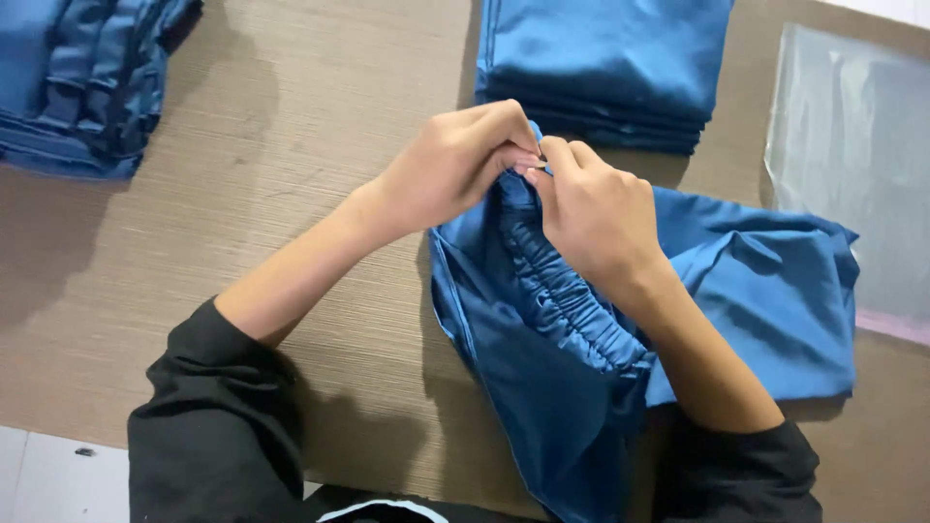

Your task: Trimming loose threads from a blue fabric garment using thread snips at a quality control station.

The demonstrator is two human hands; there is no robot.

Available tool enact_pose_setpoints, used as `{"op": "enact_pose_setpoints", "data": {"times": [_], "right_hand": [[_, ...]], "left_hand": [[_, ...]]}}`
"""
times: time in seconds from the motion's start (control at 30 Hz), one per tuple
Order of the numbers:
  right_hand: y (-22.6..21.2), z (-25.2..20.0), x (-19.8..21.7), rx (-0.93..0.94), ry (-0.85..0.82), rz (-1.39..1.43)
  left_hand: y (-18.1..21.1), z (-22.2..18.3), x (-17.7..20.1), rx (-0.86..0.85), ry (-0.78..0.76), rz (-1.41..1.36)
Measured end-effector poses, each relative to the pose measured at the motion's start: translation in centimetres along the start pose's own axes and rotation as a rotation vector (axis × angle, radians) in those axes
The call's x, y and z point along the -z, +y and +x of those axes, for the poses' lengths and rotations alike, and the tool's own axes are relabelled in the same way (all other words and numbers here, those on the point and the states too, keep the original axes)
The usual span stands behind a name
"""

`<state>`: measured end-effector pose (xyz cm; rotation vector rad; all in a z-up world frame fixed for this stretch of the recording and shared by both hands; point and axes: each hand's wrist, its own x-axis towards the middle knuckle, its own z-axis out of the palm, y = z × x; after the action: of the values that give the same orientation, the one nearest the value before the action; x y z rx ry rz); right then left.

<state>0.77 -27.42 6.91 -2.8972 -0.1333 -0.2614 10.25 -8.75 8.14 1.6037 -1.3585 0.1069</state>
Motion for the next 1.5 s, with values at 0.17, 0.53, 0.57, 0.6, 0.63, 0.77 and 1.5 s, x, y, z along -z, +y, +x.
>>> {"op": "enact_pose_setpoints", "data": {"times": [0.17, 0.53, 0.57, 0.6, 0.63, 0.77, 1.5], "right_hand": [[0.1, 0.1, -0.6, 0.026, 0.002, -0.041], [2.3, 0.0, 3.1, -0.140, -0.076, 0.091], [1.8, 0.0, 4.0, -0.143, -0.071, 0.091], [1.5, -0.1, 4.8, -0.169, -0.169, 0.158], [1.1, -0.1, 5.6, -0.195, -0.266, 0.225], [0.2, -0.9, 3.5, -0.123, -0.465, 0.120], [-7.5, -8.2, -4.5, 0.385, 0.139, -0.485]], "left_hand": [[0.1, 0.0, 0.5, 0.054, 0.002, -0.039], [-0.4, -8.5, 14.8, 0.281, 0.350, 1.126], [-0.5, -8.2, 15.0, 0.275, 0.350, 1.126], [-0.4, -7.8, 14.8, 0.272, 0.316, 1.107], [-0.1, -7.6, 14.6, 0.270, 0.283, 1.088], [1.7, -6.1, 14.6, 0.287, 0.147, 1.030], [-0.7, -1.1, 3.5, 0.479, -0.612, 0.486]]}}
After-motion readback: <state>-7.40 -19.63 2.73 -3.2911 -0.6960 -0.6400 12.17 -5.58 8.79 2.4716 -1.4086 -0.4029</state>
